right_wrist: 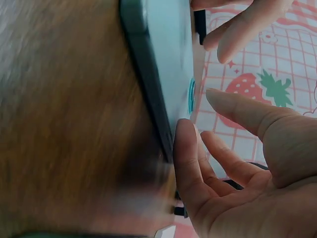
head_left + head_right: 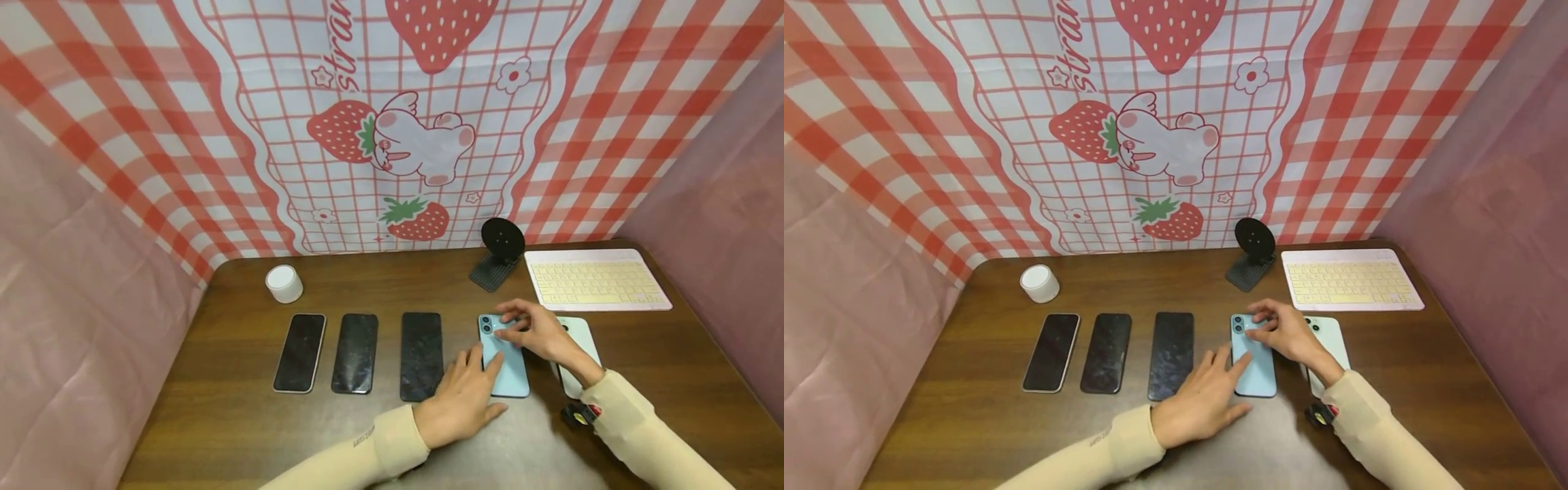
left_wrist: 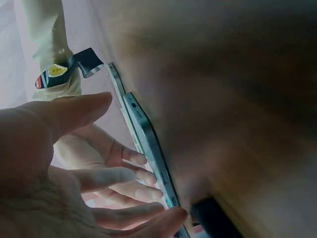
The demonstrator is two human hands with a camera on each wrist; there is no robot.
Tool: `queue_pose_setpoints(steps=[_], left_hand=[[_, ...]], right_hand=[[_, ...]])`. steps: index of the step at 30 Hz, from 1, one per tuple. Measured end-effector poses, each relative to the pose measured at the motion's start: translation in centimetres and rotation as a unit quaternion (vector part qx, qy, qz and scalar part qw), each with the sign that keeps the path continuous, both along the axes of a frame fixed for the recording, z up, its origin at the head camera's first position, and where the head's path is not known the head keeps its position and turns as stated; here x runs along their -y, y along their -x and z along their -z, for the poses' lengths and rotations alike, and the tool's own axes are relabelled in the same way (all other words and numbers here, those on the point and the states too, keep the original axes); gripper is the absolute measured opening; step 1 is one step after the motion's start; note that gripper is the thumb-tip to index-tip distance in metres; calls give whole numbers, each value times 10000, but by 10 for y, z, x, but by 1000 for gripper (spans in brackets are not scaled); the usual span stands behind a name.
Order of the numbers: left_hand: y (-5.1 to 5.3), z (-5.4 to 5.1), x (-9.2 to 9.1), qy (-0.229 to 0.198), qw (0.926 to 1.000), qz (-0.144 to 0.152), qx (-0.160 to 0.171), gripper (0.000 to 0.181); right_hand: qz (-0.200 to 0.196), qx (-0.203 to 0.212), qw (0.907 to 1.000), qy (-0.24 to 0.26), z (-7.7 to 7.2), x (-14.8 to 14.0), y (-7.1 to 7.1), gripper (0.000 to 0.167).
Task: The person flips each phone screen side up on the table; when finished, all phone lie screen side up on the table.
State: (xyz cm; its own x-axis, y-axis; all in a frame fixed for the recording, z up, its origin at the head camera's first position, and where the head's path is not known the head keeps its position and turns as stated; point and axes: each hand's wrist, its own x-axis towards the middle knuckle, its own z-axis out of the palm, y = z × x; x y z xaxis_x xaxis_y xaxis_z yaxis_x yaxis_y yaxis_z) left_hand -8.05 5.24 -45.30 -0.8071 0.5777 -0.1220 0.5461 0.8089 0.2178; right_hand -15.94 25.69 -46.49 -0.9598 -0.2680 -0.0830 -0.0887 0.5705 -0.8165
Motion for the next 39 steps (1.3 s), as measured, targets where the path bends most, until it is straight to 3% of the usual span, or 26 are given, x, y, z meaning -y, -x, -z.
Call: queue_pose_setpoints(steps=[11,23,33,39], left_hand=[[-1,3,-29,904,9957,-118,-140,77],[2,3,-44,1077,9938,-95,-241,73],[1,4,-62,1661,9792,-513,-1046,75],[1,6,-71,1847,9715,-758,-1280,78]], right_hand=[[235,-195,9992,-240,3,-9,11,43],[305,114,9980,-534,3,-13,16,50],[352,143,9972,-643,3,-14,15,42],[334,222,9974,-598,4,-15,14,42]])
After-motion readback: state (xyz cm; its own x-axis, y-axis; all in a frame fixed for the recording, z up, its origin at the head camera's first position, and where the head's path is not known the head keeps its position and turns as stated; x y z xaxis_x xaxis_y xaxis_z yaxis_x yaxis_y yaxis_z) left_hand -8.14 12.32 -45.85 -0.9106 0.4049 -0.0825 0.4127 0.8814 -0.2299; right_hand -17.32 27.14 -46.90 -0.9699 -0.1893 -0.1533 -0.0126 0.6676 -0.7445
